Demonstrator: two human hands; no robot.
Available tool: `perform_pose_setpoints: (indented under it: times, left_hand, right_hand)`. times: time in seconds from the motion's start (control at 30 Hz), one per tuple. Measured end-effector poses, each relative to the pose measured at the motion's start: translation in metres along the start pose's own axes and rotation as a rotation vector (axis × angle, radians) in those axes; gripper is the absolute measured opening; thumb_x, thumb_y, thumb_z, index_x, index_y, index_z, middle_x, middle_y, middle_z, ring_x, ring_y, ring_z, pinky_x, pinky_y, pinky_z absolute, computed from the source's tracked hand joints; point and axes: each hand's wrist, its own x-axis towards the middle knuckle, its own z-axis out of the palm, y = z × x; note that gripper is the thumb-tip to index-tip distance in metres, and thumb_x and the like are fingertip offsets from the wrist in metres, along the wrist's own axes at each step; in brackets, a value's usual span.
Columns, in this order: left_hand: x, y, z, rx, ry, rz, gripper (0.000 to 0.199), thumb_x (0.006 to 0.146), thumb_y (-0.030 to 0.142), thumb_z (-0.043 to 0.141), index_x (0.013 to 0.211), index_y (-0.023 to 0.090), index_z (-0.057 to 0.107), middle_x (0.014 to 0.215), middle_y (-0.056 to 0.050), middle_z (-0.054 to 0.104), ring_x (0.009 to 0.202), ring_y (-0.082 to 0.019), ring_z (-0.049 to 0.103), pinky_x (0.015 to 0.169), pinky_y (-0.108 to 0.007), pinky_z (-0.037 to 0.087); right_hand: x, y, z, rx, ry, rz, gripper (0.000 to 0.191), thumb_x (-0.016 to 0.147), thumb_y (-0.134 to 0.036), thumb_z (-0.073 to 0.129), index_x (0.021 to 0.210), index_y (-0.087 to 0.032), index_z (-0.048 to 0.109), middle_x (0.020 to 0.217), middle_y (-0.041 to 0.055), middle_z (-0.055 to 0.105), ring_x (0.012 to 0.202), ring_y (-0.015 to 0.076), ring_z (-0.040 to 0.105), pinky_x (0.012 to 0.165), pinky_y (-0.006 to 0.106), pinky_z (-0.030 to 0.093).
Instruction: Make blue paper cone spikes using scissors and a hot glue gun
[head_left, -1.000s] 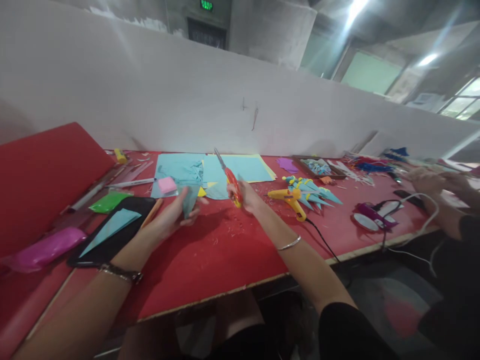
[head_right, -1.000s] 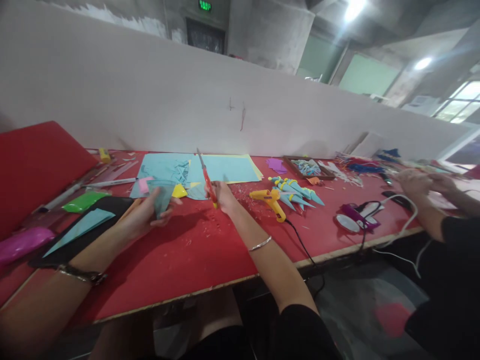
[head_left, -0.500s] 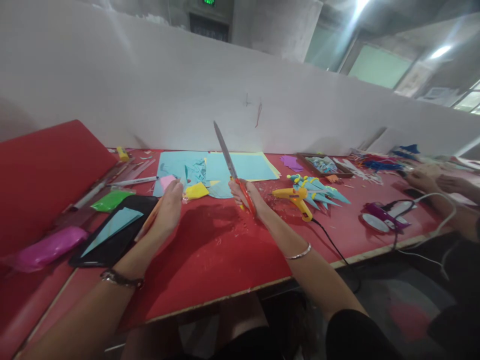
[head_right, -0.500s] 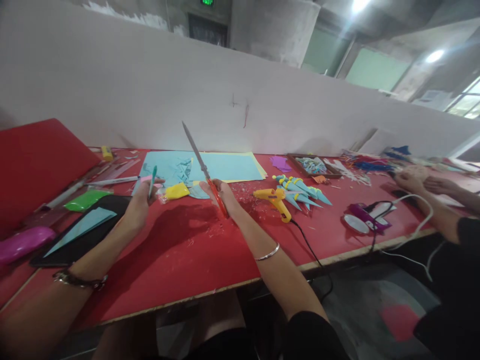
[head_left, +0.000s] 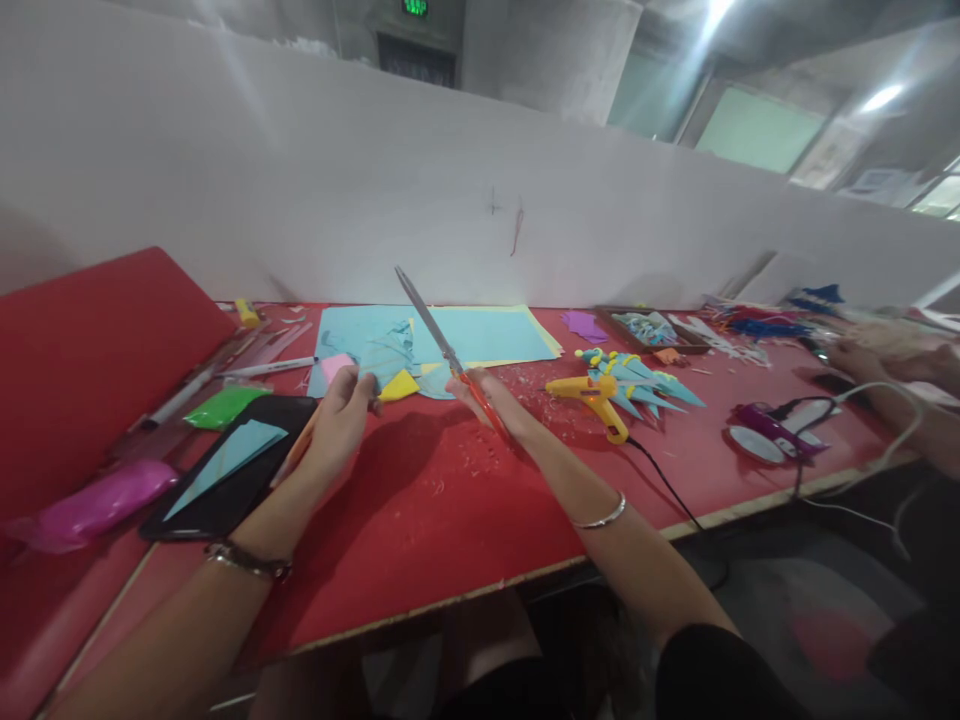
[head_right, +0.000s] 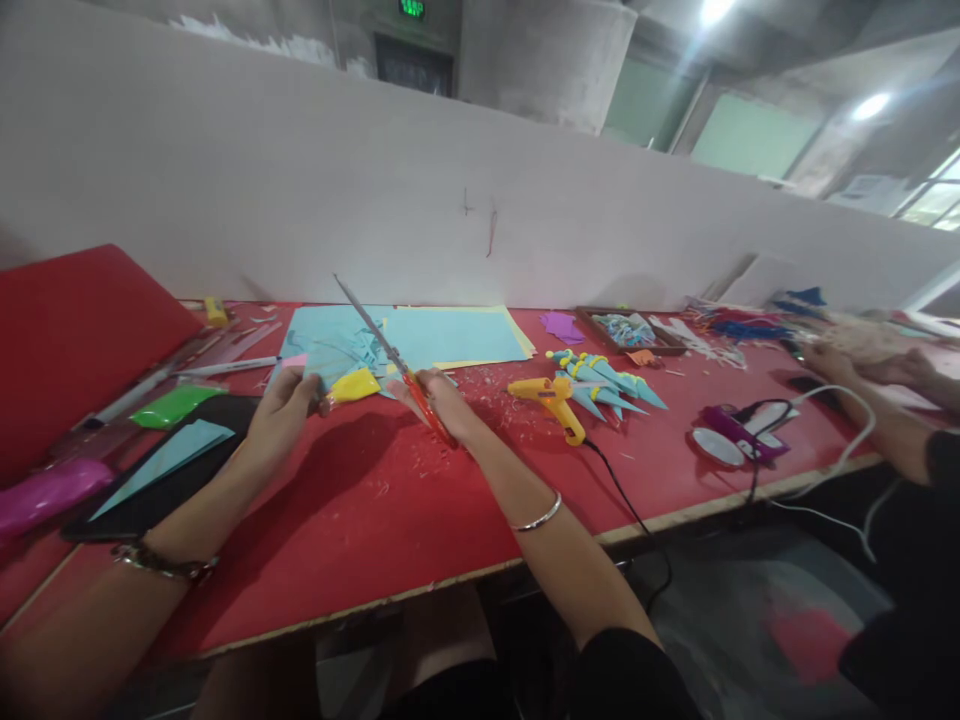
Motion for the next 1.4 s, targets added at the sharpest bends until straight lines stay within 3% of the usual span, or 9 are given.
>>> perform_pose_setpoints:
  times: [0.1,0.2,0.37,0.53,0.7,1.0,1.13,1.4]
  left_hand:
    - [0.001,-0.001,0.001,-0.077,0.029,-0.029,0.018,0.074,0.039,0.053,0.073,0.023,0.044,0.059,0.006,0.045,0.051,-0.011,0.044,0.055,-0.026,0.039]
    - [0.003,-0.001,0.000,-0.128,0.107,-0.054,0.018,0.070,0.036,0.055,0.076,0.024,0.044,0.063,0.006,0.044,0.052,-0.010,0.042,0.053,-0.024,0.037]
    - [0.009,0.001,-0.005,-0.175,0.254,-0.073,0.022,0.067,0.035,0.057,0.074,0.024,0.040,0.070,0.004,0.044,0.058,-0.010,0.043,0.050,-0.023,0.035]
    - [0.010,0.006,-0.006,-0.189,0.313,-0.023,0.023,0.068,0.035,0.058,0.075,0.022,0.040,0.071,0.004,0.046,0.062,-0.009,0.042,0.054,-0.023,0.035]
    - [0.009,0.005,-0.005,-0.190,0.300,0.005,0.027,0.070,0.038,0.060,0.077,0.022,0.039,0.070,0.005,0.046,0.060,-0.009,0.040,0.054,-0.023,0.034]
    - [0.003,0.003,-0.001,-0.121,0.207,0.037,0.027,0.072,0.037,0.063,0.081,0.022,0.042,0.069,0.005,0.048,0.065,-0.011,0.045,0.063,-0.026,0.039]
    - [0.002,0.002,0.000,-0.105,0.155,0.064,0.024,0.074,0.034,0.060,0.086,0.023,0.042,0.068,0.005,0.047,0.064,-0.011,0.045,0.064,-0.026,0.038]
    - [0.002,-0.001,-0.001,-0.075,0.099,0.098,0.030,0.072,0.043,0.061,0.085,0.022,0.044,0.069,0.004,0.047,0.065,-0.013,0.045,0.063,-0.028,0.036]
  right_hand:
    - [0.000,0.010,0.000,0.005,0.106,-0.027,0.036,0.079,-0.056,0.047,0.072,-0.022,0.036,0.080,-0.0009,0.035,0.074,0.0124,0.042,0.074,0.028,0.041]
    - [-0.002,0.017,-0.003,-0.047,0.069,-0.014,0.038,0.075,-0.055,0.055,0.081,-0.022,0.038,0.091,0.0011,0.035,0.080,0.0123,0.044,0.080,0.029,0.043]
    - [-0.002,0.014,-0.005,-0.276,-0.003,0.042,0.037,0.075,-0.053,0.059,0.076,-0.020,0.043,0.091,0.0014,0.039,0.078,0.0132,0.048,0.077,0.029,0.042]
    - [-0.002,0.007,-0.004,-0.434,-0.040,0.078,0.037,0.076,-0.055,0.058,0.080,-0.019,0.050,0.089,0.0024,0.046,0.075,0.0148,0.050,0.067,0.027,0.039]
    - [-0.002,0.007,-0.007,-0.422,-0.082,0.054,0.038,0.076,-0.056,0.057,0.082,-0.019,0.053,0.089,0.0038,0.052,0.077,0.0161,0.050,0.063,0.025,0.034]
    - [-0.003,0.004,-0.013,-0.390,-0.142,0.085,0.040,0.074,-0.058,0.056,0.067,-0.020,0.047,0.068,-0.0018,0.049,0.060,0.0116,0.041,0.055,0.024,0.025]
    - [-0.003,0.002,-0.015,-0.392,-0.157,0.073,0.043,0.073,-0.060,0.055,0.065,-0.020,0.046,0.066,-0.0020,0.048,0.058,0.0110,0.040,0.054,0.023,0.024]
    - [-0.004,0.000,-0.017,-0.379,-0.176,0.069,0.044,0.072,-0.062,0.055,0.067,-0.019,0.047,0.068,-0.0014,0.048,0.060,0.0111,0.040,0.055,0.023,0.024]
